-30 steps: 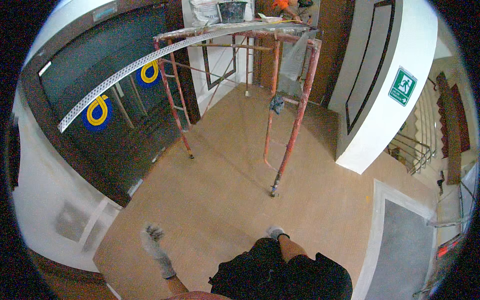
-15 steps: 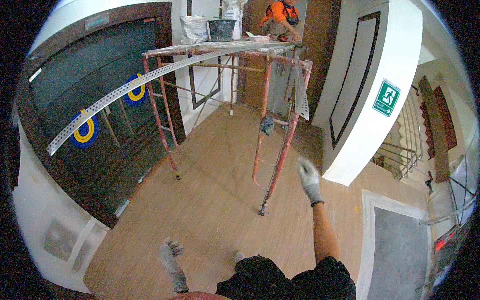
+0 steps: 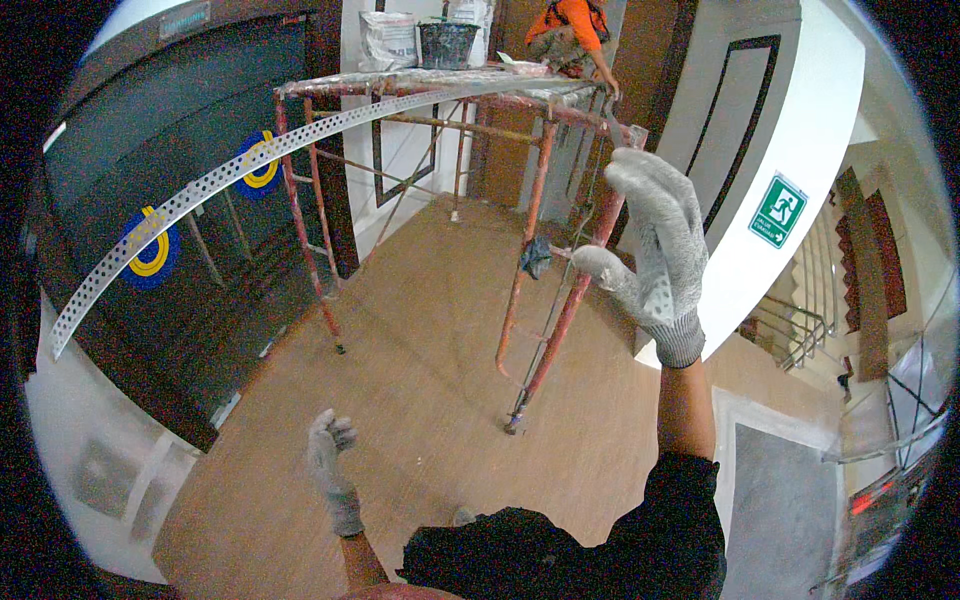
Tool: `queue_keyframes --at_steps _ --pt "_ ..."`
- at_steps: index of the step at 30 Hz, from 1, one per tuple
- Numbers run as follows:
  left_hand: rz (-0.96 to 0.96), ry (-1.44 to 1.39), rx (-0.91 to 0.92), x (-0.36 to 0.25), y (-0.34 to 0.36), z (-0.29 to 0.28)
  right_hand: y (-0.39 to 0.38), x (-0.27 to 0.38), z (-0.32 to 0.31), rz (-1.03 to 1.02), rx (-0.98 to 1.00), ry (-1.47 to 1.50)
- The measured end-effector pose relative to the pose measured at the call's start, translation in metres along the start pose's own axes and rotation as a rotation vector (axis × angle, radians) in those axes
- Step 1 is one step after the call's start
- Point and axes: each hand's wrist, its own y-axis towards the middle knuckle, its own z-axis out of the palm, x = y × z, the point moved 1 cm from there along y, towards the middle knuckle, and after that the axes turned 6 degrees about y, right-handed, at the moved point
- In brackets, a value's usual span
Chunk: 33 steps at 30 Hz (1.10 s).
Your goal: The person holds a long piece of perforated corner bead by hand, climbs onto a scaffold, and uses a tape measure and snips to measure and cut the metal strip.
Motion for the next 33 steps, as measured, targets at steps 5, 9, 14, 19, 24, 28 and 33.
queue_keyframes --at_steps 5,9,14,19,24,28,33 --pt "-0.109 -0.071 0.131 0.023 0.012 0.023 0.003 0.013 0.015 0.103 -0.010 -0.153" --pt "-0.153 -0.061 0.241 0.033 0.031 0.022 0.009 0.026 0.020 0.092 0.056 -0.197" --pt "-0.181 0.018 0.363 0.025 0.060 0.002 0.015 0.046 0.026 0.150 0.167 -0.127" --pt "-0.243 0.060 0.493 0.015 0.099 -0.006 0.023 0.067 0.023 0.259 0.218 -0.169" --pt "-0.259 0.014 0.720 0.011 0.127 0.020 0.040 0.082 -0.003 0.337 0.020 -0.486" --pt "-0.214 -0.040 0.914 0.006 0.143 0.067 0.064 0.076 -0.024 0.341 -0.149 -0.448" --pt "-0.052 -0.059 1.054 -0.010 0.153 0.146 0.087 0.070 -0.043 0.481 -0.075 -0.585"
